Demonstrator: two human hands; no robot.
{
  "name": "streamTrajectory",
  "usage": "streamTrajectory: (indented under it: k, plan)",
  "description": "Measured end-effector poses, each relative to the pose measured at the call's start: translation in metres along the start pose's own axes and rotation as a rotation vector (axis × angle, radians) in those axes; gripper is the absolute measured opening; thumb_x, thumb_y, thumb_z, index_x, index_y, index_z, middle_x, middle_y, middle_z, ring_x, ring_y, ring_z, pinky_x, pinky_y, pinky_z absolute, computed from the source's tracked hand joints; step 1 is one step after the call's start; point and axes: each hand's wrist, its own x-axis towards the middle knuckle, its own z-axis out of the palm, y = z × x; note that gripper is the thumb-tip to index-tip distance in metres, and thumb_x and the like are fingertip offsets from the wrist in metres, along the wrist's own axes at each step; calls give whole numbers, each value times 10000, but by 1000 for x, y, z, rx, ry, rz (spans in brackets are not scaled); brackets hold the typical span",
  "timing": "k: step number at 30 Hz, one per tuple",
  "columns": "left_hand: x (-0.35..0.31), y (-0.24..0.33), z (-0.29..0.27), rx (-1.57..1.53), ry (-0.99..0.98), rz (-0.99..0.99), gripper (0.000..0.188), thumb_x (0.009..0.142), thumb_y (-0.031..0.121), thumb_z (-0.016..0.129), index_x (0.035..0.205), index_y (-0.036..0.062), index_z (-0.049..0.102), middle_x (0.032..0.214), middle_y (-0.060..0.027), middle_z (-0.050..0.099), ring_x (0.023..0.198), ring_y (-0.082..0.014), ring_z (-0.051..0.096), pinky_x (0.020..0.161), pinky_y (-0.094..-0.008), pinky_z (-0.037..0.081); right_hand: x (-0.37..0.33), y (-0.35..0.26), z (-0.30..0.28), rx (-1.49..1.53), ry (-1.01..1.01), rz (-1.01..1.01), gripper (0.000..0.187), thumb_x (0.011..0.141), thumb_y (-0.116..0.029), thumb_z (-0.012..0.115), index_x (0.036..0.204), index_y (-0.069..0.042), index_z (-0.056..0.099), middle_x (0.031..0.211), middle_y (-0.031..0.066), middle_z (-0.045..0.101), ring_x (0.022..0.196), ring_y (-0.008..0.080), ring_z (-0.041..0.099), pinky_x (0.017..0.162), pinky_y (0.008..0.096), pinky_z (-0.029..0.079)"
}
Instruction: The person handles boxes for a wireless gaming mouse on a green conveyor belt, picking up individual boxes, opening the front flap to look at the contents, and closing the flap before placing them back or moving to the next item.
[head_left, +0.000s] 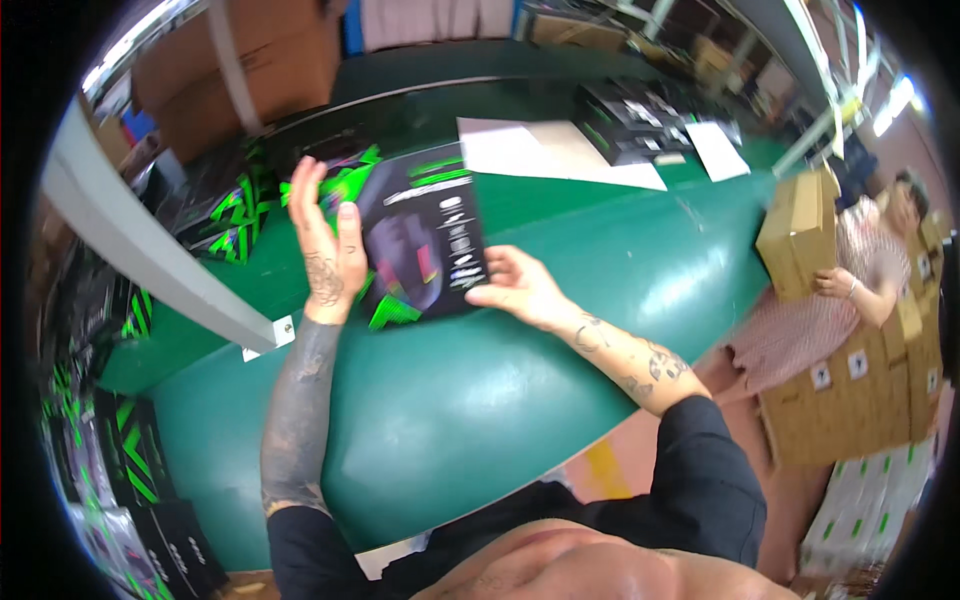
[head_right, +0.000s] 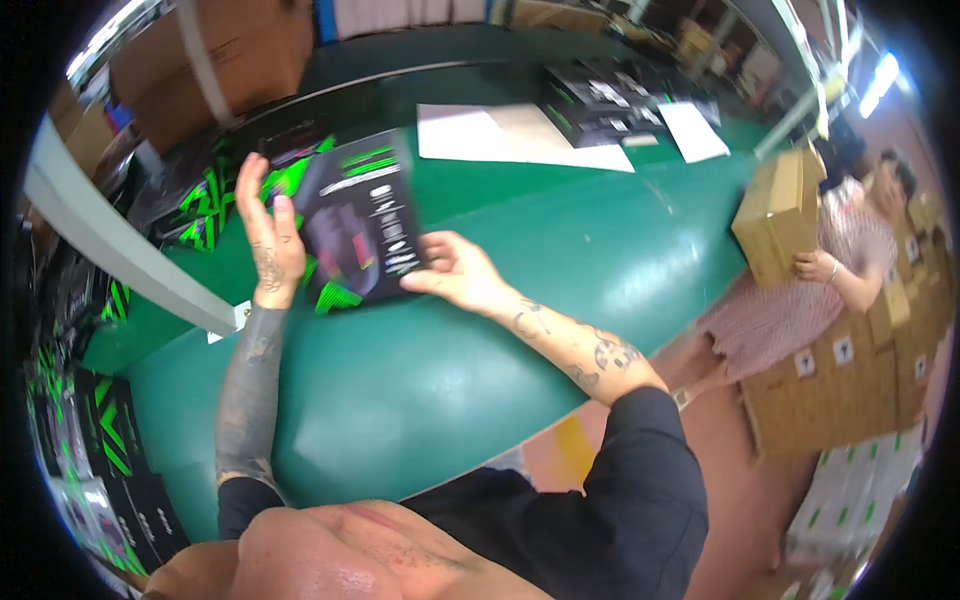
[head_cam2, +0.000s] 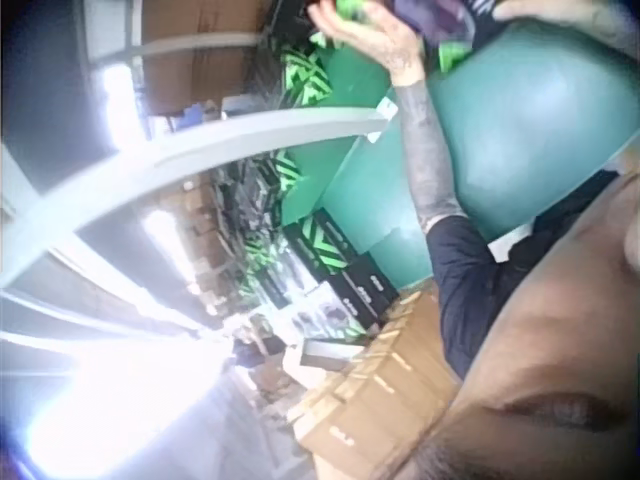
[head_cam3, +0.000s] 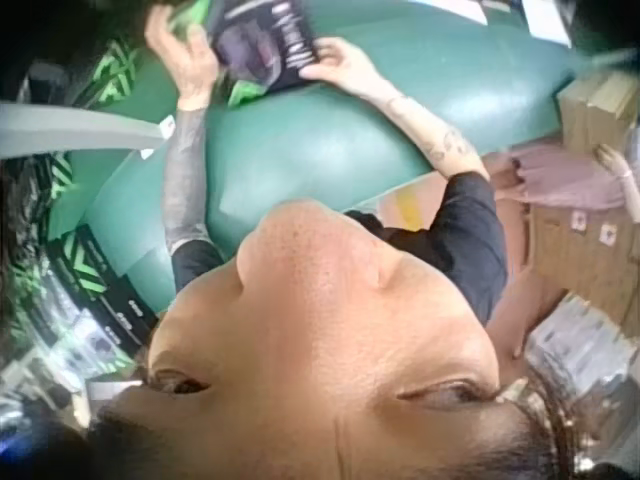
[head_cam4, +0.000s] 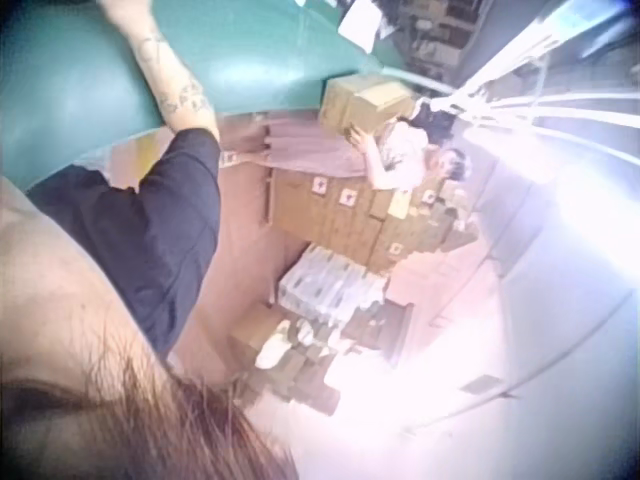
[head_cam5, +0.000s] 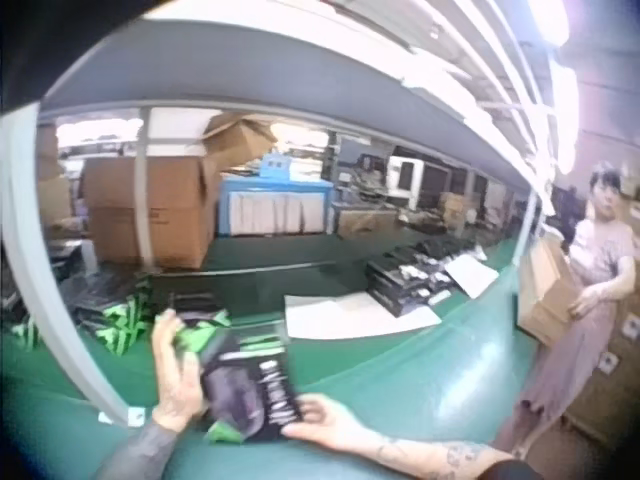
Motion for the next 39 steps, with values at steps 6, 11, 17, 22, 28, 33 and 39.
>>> streamTrajectory:
  k: [6,11,17,22,28,33,39]
  plan:
    - [10,18,-19,140,-214,-11,405,881,362,513,1085,19,584,1117,-140,557,1089,-298,480,956,-387,353,-13,-5,18,82,-119,7,609,751,-21,707,1260,17,376,1111,104,519,995,161,549,844,289,491]
    - [4,10,-30,-216,-220,21,750,877,639,258,1028,3,626,1100,-137,573,1095,-285,498,944,-379,364,-10,14,7,-85,-223,-39,868,598,-164,848,1287,14,351,1076,102,557,946,147,558,796,270,493]
    - [8,-5,-38,-822,-285,-186,882,893,615,42,793,-16,650,948,-156,616,1017,-295,532,973,-414,326,-20,-7,6,-407,-300,-113,964,507,-191,885,1268,-14,321,1082,144,570,916,212,594,830,336,498]
    - [14,25,-29,-1072,-73,-513,672,939,511,272,448,79,427,611,-102,526,791,-248,503,896,-389,378,-19,-8,7,-487,-315,-103,830,529,-212,873,1179,-33,388,1029,99,596,866,210,617,839,338,477]
    - [14,22,-25,-1594,-36,-557,647,951,480,240,465,103,440,628,-53,505,863,-235,511,944,-382,372,-18,-5,11,-442,-303,-153,709,551,-228,867,1063,-45,413,963,86,594,834,205,619,823,335,475]
    - [15,19,-26,-1557,-23,-662,608,948,455,313,479,96,458,668,-52,523,883,-231,516,900,-364,406,-18,-6,13,-392,-278,-167,763,567,-202,857,1162,-33,411,984,79,596,835,186,618,815,317,482]
    - [17,10,-32,-1432,-72,-936,542,907,504,395,623,65,539,898,-96,613,890,-238,593,805,-359,504,-17,-5,17,-333,-264,-179,765,584,-177,847,1194,-38,408,1016,77,600,871,173,605,807,298,481]
